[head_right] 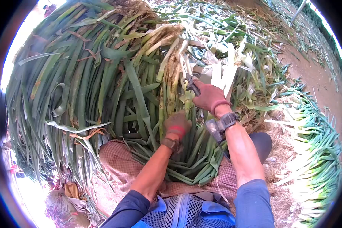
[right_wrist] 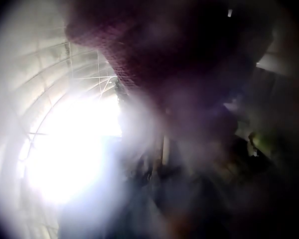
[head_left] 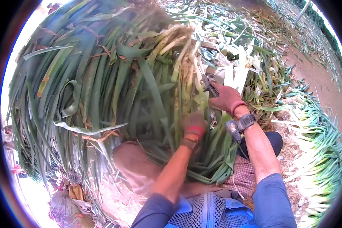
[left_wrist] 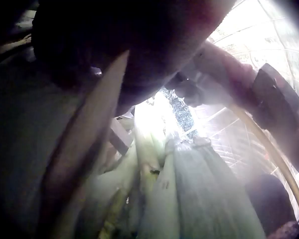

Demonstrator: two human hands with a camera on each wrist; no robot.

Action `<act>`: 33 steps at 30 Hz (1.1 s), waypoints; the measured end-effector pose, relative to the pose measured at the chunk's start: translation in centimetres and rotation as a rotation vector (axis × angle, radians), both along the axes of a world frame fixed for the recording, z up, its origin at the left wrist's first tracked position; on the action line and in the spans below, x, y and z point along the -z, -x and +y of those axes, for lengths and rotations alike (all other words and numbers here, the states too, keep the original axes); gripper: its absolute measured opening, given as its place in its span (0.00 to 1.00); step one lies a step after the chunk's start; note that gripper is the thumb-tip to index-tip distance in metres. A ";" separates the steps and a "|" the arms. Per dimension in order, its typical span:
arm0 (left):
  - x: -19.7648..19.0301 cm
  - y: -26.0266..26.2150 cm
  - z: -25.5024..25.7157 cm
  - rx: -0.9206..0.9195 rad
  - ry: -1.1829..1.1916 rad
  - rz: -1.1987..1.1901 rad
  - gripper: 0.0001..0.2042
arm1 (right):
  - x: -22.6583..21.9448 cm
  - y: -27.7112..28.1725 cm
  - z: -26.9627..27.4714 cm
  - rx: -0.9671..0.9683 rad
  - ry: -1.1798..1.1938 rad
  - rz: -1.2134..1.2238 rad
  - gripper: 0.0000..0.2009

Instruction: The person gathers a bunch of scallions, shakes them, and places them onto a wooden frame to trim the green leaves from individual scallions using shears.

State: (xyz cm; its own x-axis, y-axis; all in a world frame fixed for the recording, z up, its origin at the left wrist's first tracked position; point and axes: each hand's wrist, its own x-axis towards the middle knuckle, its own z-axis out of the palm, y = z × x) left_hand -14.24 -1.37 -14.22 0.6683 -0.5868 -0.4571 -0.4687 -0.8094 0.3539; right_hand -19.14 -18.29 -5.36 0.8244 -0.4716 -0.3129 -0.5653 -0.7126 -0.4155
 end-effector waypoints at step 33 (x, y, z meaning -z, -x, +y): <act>-1.8 3.1 3.6 -0.096 0.203 0.024 0.15 | -3.1 23.1 8.5 -0.171 -0.426 -0.119 0.45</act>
State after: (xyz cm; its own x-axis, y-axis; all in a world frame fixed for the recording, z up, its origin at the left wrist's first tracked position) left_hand -17.33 2.24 -12.44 0.7162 -0.6026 -0.3521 -0.3824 -0.7608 0.5244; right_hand -42.23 -9.82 -2.24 0.9208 -0.1765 -0.3479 -0.3858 -0.5430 -0.7459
